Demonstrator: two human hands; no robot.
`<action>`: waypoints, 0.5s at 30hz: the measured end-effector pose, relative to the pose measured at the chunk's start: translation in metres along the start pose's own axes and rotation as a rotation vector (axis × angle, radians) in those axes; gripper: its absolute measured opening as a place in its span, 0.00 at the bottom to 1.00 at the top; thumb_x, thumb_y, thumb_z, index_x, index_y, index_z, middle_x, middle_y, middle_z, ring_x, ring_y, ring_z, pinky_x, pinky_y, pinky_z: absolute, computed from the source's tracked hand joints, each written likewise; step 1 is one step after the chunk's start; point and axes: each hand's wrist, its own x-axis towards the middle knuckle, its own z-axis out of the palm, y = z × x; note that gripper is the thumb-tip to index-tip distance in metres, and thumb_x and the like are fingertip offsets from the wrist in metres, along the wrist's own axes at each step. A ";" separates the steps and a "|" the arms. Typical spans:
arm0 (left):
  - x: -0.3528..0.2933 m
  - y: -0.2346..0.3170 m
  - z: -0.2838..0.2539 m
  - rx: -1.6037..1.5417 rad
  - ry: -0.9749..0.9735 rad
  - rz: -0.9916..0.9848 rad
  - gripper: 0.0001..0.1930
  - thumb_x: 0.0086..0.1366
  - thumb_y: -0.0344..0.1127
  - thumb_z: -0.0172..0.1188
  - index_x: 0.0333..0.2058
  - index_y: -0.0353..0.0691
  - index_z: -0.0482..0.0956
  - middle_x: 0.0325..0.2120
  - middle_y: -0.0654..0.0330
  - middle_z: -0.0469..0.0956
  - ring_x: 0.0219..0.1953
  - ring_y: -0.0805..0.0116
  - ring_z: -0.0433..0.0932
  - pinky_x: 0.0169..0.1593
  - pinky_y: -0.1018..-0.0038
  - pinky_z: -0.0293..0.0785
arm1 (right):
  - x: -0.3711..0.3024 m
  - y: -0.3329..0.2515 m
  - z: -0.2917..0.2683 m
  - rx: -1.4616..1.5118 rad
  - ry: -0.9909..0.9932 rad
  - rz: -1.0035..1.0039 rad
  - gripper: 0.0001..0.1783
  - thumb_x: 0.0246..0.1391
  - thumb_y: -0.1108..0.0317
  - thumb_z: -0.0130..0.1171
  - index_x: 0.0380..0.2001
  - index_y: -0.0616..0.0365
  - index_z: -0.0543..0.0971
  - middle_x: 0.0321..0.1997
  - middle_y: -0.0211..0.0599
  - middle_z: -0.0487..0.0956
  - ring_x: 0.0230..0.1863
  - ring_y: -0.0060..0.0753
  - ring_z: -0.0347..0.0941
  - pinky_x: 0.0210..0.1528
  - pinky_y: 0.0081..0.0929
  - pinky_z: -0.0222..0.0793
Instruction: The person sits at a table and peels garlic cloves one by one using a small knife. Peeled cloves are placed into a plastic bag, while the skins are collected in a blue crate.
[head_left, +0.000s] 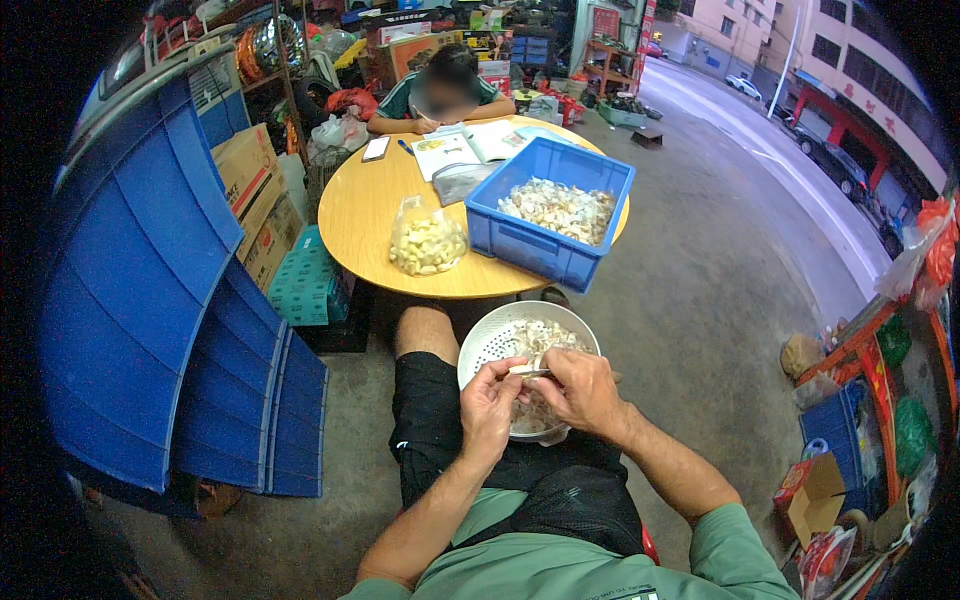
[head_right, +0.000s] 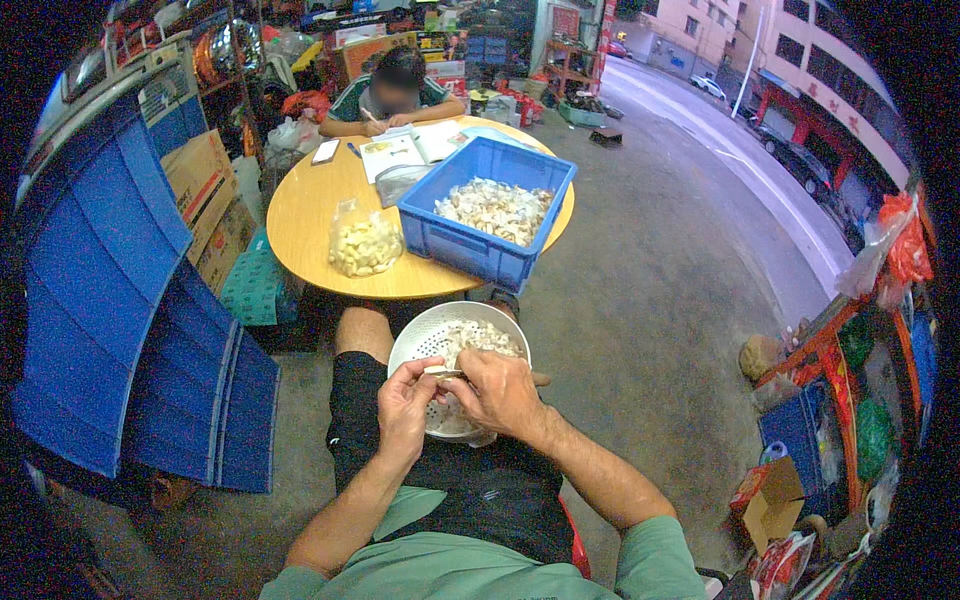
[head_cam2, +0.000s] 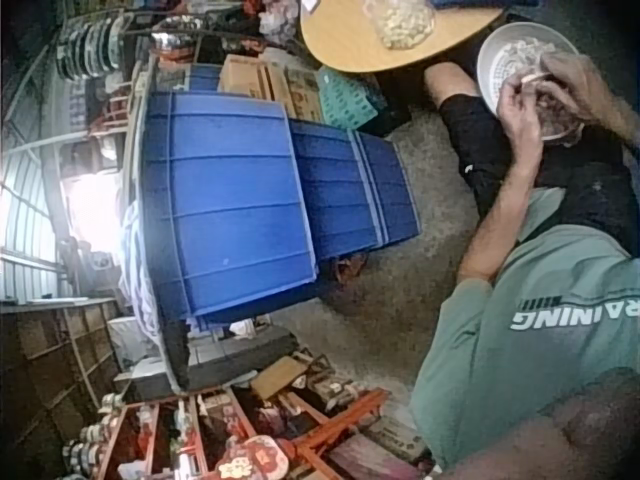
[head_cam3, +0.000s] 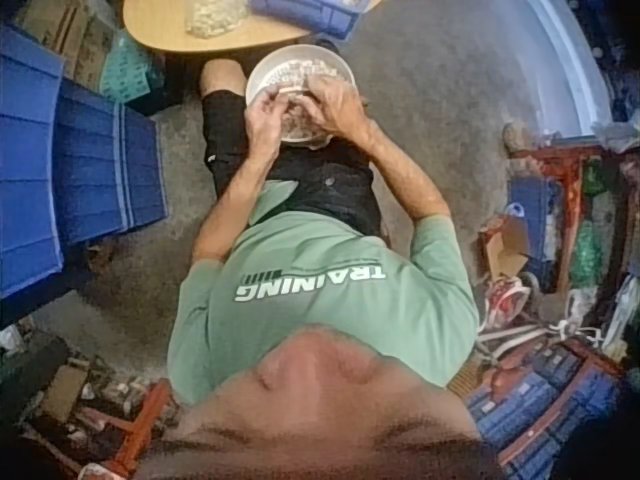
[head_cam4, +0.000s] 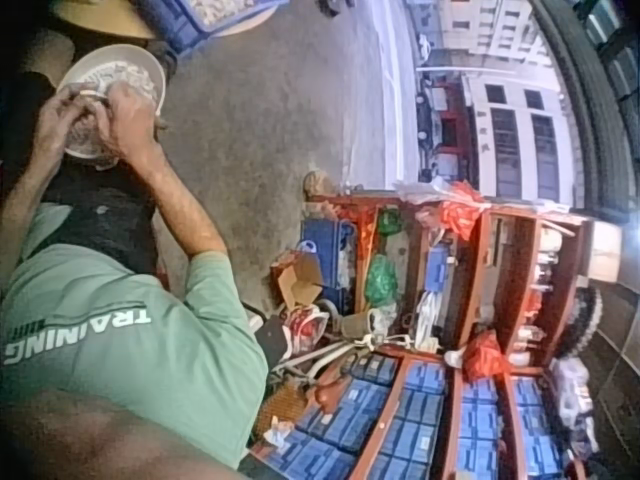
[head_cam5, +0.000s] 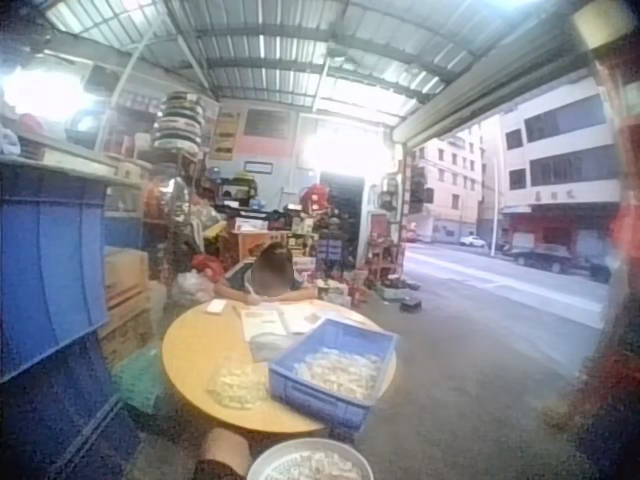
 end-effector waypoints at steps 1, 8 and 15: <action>0.000 -0.001 -0.001 0.005 -0.006 0.004 0.10 0.70 0.27 0.55 0.48 0.31 0.77 0.35 0.59 0.81 0.32 0.78 0.77 0.38 0.81 0.75 | 0.000 0.000 0.000 0.010 0.005 -0.003 0.15 0.51 0.63 0.66 0.28 0.60 0.71 0.26 0.48 0.76 0.30 0.54 0.77 0.31 0.46 0.71; 0.000 0.001 -0.002 0.024 -0.007 0.033 0.12 0.71 0.29 0.56 0.50 0.30 0.75 0.41 0.57 0.80 0.34 0.78 0.77 0.39 0.80 0.75 | 0.003 -0.006 -0.002 0.073 0.035 0.024 0.16 0.52 0.62 0.66 0.28 0.60 0.71 0.25 0.48 0.76 0.29 0.55 0.76 0.31 0.47 0.71; -0.002 0.002 -0.004 0.019 -0.038 0.054 0.13 0.70 0.27 0.56 0.51 0.30 0.74 0.43 0.56 0.80 0.34 0.78 0.76 0.39 0.80 0.75 | 0.002 -0.004 -0.002 -0.006 0.039 0.032 0.16 0.52 0.62 0.66 0.27 0.60 0.71 0.25 0.47 0.76 0.29 0.55 0.77 0.31 0.46 0.71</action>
